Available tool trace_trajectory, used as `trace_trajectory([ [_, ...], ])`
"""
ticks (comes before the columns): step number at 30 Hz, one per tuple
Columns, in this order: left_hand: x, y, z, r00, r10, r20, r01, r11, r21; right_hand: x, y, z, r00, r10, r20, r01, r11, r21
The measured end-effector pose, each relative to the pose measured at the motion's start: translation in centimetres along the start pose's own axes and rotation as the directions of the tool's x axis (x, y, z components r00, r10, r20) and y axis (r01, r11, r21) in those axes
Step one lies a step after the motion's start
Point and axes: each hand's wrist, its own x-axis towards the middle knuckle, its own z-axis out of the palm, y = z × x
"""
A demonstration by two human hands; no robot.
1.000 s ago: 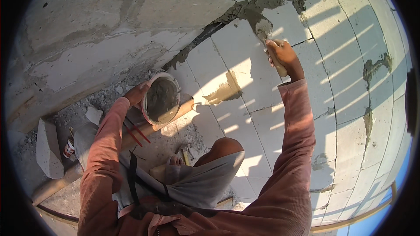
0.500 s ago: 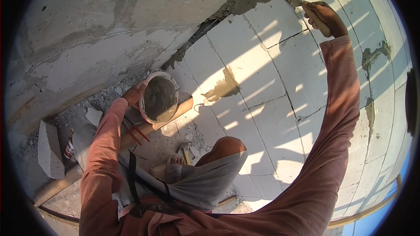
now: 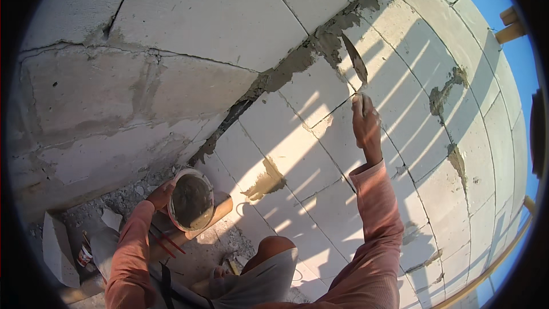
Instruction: The person scoops mortar from a bucket with a trowel and applies it onto the gaps and joints of a concrete block wall.
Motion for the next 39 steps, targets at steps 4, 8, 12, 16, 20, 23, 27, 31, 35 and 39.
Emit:
trace_trajectory([
  [4, -2.6, 3.7, 0.3, 0.999, -0.042, 0.024, 0.041, 0.997, 0.072, -8.3, -3.0, 1.9, 0.977, -0.137, 0.161, 0.105, 0.976, 0.192],
  [8, -2.4, 3.6, 0.7, 0.987, -0.159, 0.026, 0.160, 0.984, -0.079, -17.4, -5.5, 8.0, 0.843, -0.255, 0.473, 0.139, 0.954, 0.266],
  [12, -2.2, 6.6, 1.7, 0.970, -0.239, 0.040, 0.242, 0.964, -0.111, -25.4, -5.0, 16.3, 0.710, -0.554, 0.435, 0.464, 0.832, 0.304],
  [16, -1.7, 4.4, 0.3, 0.979, -0.186, 0.090, 0.198, 0.968, -0.156, -29.1, -8.6, 22.2, 0.529, -0.596, 0.604, 0.490, 0.796, 0.357],
  [20, -2.9, 5.4, 0.0, 0.970, -0.220, 0.102, 0.230, 0.967, -0.111, -33.6, -11.2, 27.6, 0.577, -0.668, 0.471, 0.523, 0.744, 0.415],
  [23, -3.2, 6.1, 1.1, 0.968, -0.222, 0.121, 0.237, 0.961, -0.138, -38.1, -11.0, 31.1, 0.611, -0.664, 0.431, 0.420, 0.734, 0.534],
  [27, -4.9, 4.5, -0.1, 0.965, -0.251, 0.078, 0.258, 0.961, -0.100, -36.2, -17.3, 25.9, 0.382, -0.715, 0.585, 0.523, 0.690, 0.501],
  [31, -4.9, 5.4, 0.1, 0.961, -0.249, 0.120, 0.253, 0.967, -0.021, -36.2, -16.5, 25.4, 0.338, -0.561, 0.755, 0.319, 0.824, 0.469],
  [35, -5.2, 5.7, 0.5, 0.959, -0.257, 0.116, 0.256, 0.966, 0.022, -35.4, -17.2, 24.2, 0.320, -0.411, 0.853, -0.008, 0.900, 0.437],
  [39, -5.2, 6.2, 0.7, 0.961, -0.262, 0.094, 0.263, 0.965, -0.008, -33.7, -18.8, 22.8, 0.335, -0.411, 0.848, -0.073, 0.886, 0.458],
])
